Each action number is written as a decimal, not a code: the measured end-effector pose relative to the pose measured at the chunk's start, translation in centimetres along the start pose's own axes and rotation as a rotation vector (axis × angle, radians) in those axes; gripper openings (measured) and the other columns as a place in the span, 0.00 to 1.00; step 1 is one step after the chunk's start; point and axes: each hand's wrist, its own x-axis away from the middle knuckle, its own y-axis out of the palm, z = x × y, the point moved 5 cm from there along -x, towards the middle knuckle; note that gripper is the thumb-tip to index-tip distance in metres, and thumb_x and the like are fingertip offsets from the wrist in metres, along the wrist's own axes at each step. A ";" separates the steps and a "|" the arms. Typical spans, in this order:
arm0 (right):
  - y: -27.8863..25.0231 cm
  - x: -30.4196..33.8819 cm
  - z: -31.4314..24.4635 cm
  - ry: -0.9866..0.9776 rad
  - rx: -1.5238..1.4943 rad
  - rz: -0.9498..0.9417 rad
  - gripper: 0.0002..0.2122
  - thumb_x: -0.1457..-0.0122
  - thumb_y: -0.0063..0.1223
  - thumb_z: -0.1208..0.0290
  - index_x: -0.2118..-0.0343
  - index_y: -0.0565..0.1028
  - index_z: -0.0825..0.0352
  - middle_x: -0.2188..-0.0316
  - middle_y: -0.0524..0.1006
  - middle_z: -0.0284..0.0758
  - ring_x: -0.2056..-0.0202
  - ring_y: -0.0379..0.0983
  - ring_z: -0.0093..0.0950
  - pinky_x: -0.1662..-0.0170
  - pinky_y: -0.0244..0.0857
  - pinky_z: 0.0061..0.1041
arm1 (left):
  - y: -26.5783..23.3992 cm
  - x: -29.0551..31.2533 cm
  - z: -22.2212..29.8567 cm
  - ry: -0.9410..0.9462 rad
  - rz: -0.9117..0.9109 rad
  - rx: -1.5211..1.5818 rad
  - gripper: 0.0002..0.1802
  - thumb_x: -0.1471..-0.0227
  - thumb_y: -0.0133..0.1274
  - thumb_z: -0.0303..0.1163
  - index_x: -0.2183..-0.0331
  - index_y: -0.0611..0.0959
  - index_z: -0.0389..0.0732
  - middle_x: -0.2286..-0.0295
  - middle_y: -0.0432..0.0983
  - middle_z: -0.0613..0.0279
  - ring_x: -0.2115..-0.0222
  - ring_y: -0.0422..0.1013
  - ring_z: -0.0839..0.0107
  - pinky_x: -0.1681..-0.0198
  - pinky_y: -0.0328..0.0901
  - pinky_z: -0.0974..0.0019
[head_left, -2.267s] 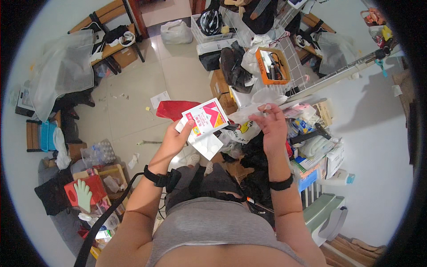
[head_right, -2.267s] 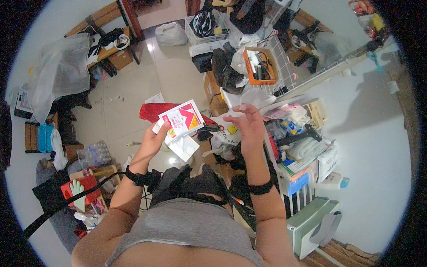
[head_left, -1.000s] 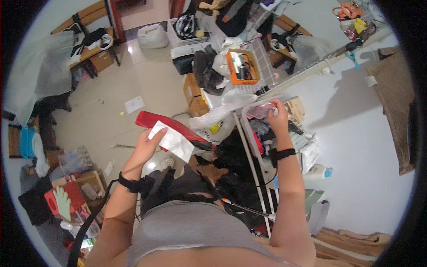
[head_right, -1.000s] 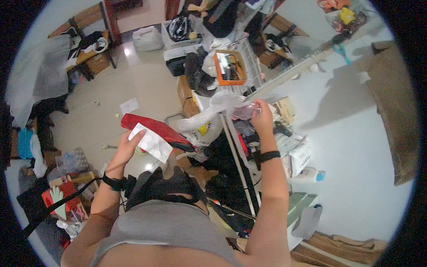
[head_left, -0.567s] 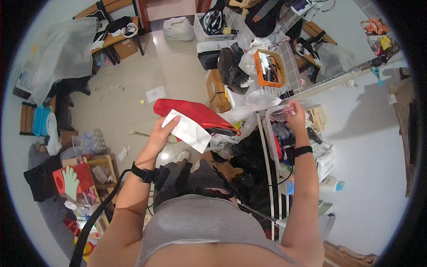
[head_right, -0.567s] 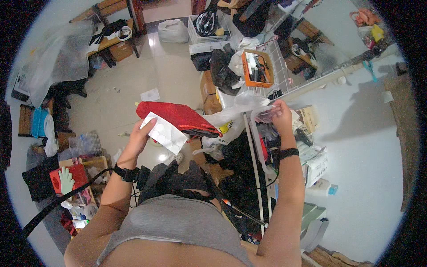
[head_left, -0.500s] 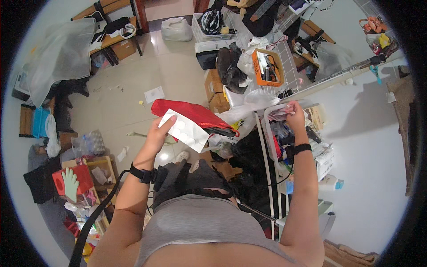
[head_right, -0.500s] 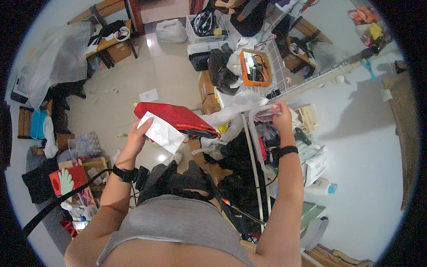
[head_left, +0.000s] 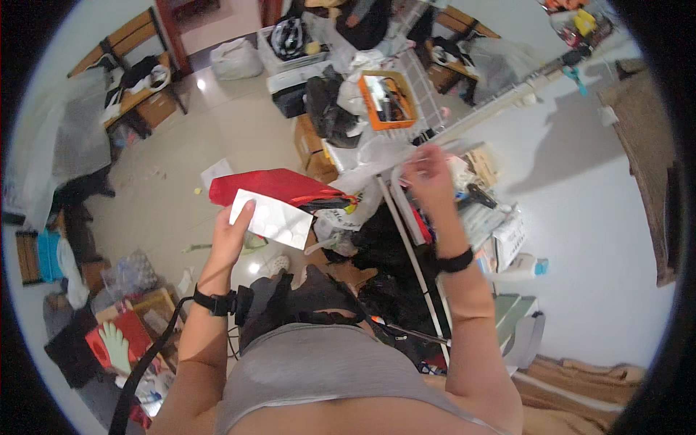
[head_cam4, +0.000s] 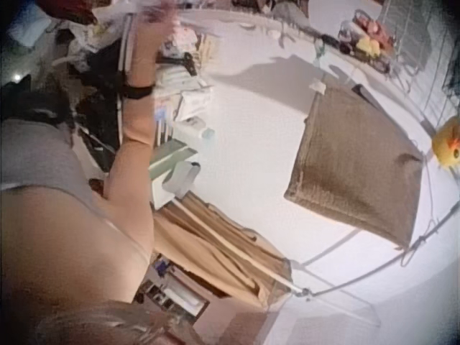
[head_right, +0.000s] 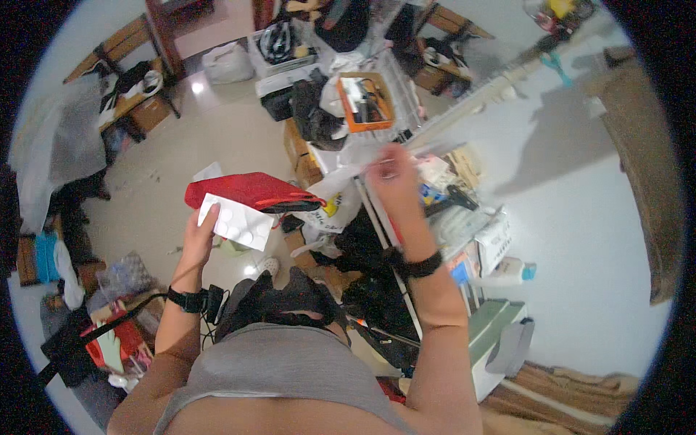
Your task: The person picks up a mop from the floor, moves several items including a suitcase and bags to reach different areas, and then gathers papers and a small bag into a shelf.
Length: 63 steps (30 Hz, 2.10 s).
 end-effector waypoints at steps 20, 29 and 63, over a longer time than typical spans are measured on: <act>9.2 8.7 -6.3 0.189 -0.480 -0.203 0.26 0.58 0.51 0.84 0.53 0.57 0.69 0.53 0.63 0.36 0.67 0.72 0.24 0.61 0.65 0.19 | 7.9 -2.9 -1.9 -0.102 -0.341 -0.099 0.08 0.53 0.55 0.30 0.72 0.80 0.34 0.76 0.76 0.65 0.76 0.68 0.83 0.72 0.63 0.77; 4.9 10.8 -5.4 0.281 -0.477 0.008 0.28 0.60 0.53 0.84 0.52 0.58 0.66 0.52 0.62 0.35 0.66 0.70 0.20 0.62 0.64 0.17 | 7.6 -3.1 -3.0 0.082 -0.392 -0.218 0.08 0.56 0.56 0.29 0.77 0.77 0.34 0.77 0.73 0.64 0.77 0.68 0.77 0.70 0.63 0.73; -24.9 52.9 -5.5 0.194 0.375 1.204 0.22 0.54 0.48 0.86 0.55 0.56 0.67 0.73 0.72 0.34 0.69 0.69 0.21 0.61 0.62 0.19 | 35.8 16.7 -4.0 -0.254 -0.809 0.135 0.11 0.48 0.50 0.35 0.64 0.74 0.39 0.74 0.73 0.67 0.73 0.74 0.70 0.71 0.63 0.75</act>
